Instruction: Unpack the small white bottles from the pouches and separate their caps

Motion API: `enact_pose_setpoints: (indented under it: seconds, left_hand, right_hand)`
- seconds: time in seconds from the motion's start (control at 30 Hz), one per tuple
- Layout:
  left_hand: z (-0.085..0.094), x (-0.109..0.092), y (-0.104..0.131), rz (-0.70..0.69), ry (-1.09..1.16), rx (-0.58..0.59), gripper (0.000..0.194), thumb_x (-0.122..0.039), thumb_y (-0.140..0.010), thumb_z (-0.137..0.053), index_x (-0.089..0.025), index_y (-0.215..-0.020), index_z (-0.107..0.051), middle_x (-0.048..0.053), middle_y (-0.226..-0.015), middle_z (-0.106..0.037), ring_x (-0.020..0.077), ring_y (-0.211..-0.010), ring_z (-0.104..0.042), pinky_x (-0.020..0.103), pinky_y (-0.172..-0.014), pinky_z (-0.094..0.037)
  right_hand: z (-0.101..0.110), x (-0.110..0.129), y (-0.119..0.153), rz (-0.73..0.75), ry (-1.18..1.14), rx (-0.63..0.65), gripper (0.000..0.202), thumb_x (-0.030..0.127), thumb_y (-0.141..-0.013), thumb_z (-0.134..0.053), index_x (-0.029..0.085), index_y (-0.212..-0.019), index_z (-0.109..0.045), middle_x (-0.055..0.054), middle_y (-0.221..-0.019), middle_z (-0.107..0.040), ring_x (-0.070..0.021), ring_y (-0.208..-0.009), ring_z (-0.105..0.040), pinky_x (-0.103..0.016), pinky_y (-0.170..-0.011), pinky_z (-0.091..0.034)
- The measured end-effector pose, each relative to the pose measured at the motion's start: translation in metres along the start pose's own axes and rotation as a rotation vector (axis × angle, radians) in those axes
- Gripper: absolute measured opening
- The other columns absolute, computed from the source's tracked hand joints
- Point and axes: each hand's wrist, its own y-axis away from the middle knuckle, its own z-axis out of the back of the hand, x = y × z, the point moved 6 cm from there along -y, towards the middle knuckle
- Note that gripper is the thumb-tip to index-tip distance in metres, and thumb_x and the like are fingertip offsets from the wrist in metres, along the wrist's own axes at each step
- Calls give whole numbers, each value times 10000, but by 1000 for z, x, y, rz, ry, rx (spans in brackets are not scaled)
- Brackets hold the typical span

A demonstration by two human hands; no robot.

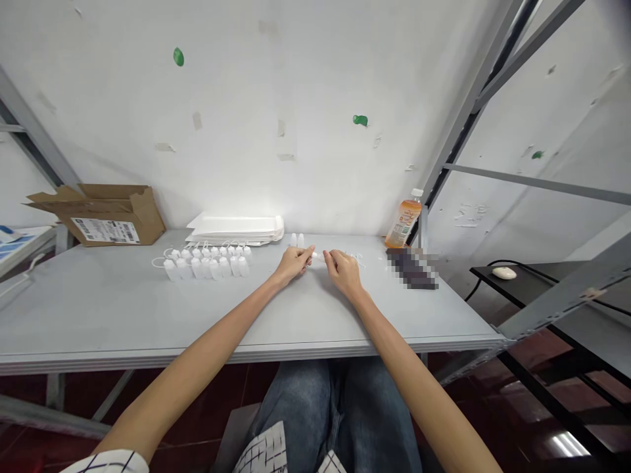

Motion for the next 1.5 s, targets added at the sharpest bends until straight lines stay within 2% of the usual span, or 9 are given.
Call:
enact_pose_setpoints:
  seconds: [0.13, 0.23, 0.37, 0.5, 0.9, 1.27, 1.4, 1.5]
  left_hand:
    - [0, -3, 1, -22, -14, 11, 527, -618, -770, -654, -154, -566, -509, -49, -500, -409, 38, -375, -349, 195, -380, -243]
    - [-1, -6, 1, -47, -13, 19, 439, -584, -773, -661, -153, -738, -582, -37, -585, -502, 43, -371, -383, 196, -371, -256]
    - [-2, -8, 1, -61, 10, 46, 419, -547, -768, -674, -162, -928, -638, -30, -675, -536, 42, -394, -403, 194, -381, -258]
    - [-4, -9, 2, -113, -1, 92, 405, -503, -712, -737, -158, -915, -678, -23, -718, -529, 48, -466, -419, 201, -412, -267]
    - [-1, -7, 0, -106, 25, 64, 423, -530, -699, -746, -139, -844, -680, -14, -717, -546, 35, -455, -370, 212, -426, -263]
    - [2, -6, 0, -33, 159, 70, 433, -500, -696, -767, -131, -898, -663, 31, -822, -594, 54, -496, -498, 182, -365, -284]
    - [5, -6, -1, -23, 181, 27, 382, -436, -686, -775, -133, -891, -666, 40, -850, -608, 57, -523, -507, 179, -368, -283]
    - [10, -5, -2, -13, 173, -67, 334, -377, -677, -767, -136, -880, -656, 37, -845, -615, 51, -501, -489, 182, -369, -256]
  right_hand:
    - [-1, -1, 0, 3, 12, 4, 426, 394, -1023, -325, 209, -678, -493, -32, -622, -558, -139, -530, -433, -278, -553, -263]
    - [-1, -2, 0, 3, 12, -7, 425, 391, -1024, -323, 210, -674, -482, -29, -618, -554, -138, -532, -429, -279, -556, -260]
    - [-1, -4, 0, -8, 13, -4, 431, 395, -1026, -312, 212, -670, -473, -24, -611, -547, -137, -533, -427, -279, -559, -255]
    - [0, -4, -1, -30, 13, 3, 453, 424, -1030, -294, 215, -671, -474, -29, -620, -550, -142, -548, -443, -279, -562, -254]
    - [3, -3, -1, -51, 5, -24, 454, 431, -1025, -304, 215, -662, -472, -23, -617, -543, -138, -533, -418, -281, -553, -247]
    - [3, -6, -1, -58, 20, -38, 441, 427, -1023, -318, 204, -713, -538, -42, -655, -594, -145, -556, -472, -276, -560, -271]
    - [3, -6, -1, -64, 15, -35, 444, 437, -1020, -321, 205, -722, -554, -42, -651, -594, -146, -549, -472, -277, -559, -274]
    - [3, -7, 0, -76, 13, -36, 450, 441, -1017, -324, 202, -728, -573, -46, -661, -600, -146, -549, -471, -277, -560, -275]
